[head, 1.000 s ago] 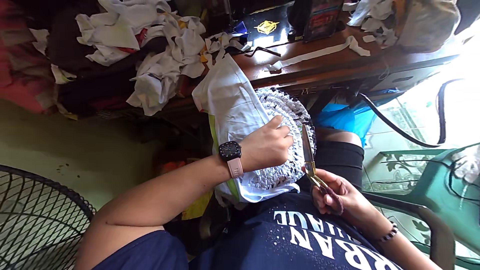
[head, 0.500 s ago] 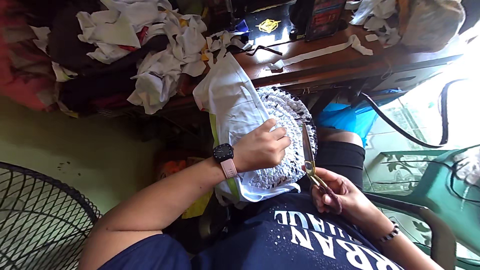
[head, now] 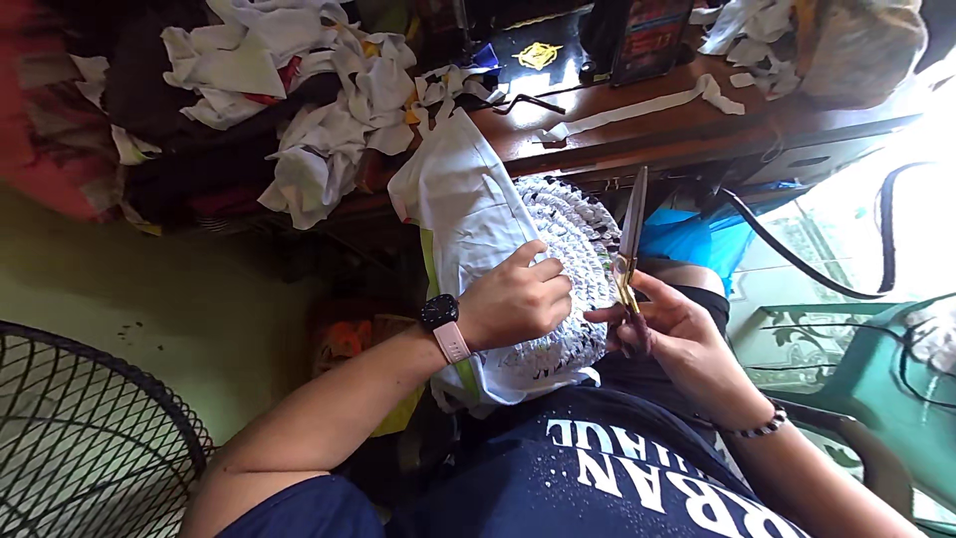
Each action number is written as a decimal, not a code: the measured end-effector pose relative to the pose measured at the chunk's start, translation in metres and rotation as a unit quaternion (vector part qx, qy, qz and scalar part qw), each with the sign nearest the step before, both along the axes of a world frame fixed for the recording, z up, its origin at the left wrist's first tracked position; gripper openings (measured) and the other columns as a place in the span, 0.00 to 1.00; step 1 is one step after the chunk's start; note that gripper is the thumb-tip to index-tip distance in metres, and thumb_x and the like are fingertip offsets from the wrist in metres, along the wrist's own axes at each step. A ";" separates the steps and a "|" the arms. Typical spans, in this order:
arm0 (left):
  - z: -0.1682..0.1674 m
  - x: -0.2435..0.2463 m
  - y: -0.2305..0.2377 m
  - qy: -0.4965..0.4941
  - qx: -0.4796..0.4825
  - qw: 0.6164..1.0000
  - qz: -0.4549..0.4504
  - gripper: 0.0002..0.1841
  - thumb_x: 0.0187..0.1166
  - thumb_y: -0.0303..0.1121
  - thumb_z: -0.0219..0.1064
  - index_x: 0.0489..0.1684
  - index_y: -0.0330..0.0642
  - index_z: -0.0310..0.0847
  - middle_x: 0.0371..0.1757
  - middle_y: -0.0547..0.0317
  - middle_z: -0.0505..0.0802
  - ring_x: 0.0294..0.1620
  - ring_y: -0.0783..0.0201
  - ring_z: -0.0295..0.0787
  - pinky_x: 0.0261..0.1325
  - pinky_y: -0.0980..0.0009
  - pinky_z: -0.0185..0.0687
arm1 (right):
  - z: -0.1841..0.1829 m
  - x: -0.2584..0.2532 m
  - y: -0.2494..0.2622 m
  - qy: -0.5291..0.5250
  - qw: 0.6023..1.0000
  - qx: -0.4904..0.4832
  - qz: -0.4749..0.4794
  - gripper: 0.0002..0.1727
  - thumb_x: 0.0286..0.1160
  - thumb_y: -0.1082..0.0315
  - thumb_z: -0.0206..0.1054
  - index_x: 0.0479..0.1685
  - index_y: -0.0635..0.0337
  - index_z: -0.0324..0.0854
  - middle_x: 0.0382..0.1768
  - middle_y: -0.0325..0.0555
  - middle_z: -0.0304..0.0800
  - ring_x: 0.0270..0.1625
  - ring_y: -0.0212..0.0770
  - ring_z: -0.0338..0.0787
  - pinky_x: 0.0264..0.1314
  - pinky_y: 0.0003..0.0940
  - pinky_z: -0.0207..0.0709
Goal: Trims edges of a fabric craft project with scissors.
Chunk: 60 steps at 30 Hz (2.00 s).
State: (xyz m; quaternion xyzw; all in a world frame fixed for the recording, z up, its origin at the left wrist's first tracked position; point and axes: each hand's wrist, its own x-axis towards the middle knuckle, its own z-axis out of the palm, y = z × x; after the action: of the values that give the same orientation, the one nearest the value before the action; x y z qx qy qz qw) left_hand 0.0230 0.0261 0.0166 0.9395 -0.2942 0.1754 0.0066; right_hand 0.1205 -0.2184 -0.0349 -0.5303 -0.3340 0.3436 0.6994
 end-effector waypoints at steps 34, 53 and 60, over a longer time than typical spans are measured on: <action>0.025 0.078 0.162 0.008 -0.226 0.901 0.371 0.19 0.85 0.26 0.56 0.70 0.36 0.84 0.68 0.41 0.90 0.72 0.47 0.85 0.78 0.53 0.75 | 0.002 -0.004 0.035 -0.104 0.993 -0.035 -0.043 0.36 0.80 0.73 0.62 0.90 0.55 0.59 0.58 0.44 0.95 0.40 0.34 0.95 0.44 0.26 0.89; 0.020 0.098 0.144 -0.001 -0.173 0.873 0.455 0.18 0.83 0.32 0.61 0.65 0.37 0.87 0.61 0.39 0.90 0.64 0.43 0.87 0.69 0.49 0.80 | -0.004 -0.007 0.044 -0.125 0.991 -0.028 -0.033 0.36 0.79 0.76 0.61 0.90 0.56 0.59 0.60 0.43 0.95 0.45 0.34 0.96 0.50 0.28 0.90; 0.016 0.098 0.149 -0.017 -0.165 0.883 0.439 0.17 0.83 0.32 0.61 0.64 0.36 0.88 0.59 0.39 0.91 0.63 0.43 0.88 0.68 0.49 0.80 | -0.004 -0.008 0.044 -0.127 0.990 -0.040 -0.035 0.36 0.79 0.76 0.62 0.90 0.56 0.60 0.59 0.43 0.95 0.45 0.34 0.96 0.49 0.28 0.90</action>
State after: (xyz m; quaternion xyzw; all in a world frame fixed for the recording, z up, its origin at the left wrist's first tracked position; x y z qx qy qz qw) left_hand 0.1214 0.1756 0.0326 0.9546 0.1814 0.2226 0.0785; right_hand 0.1129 -0.1744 -0.0393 -0.6085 -0.3876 0.2617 0.6412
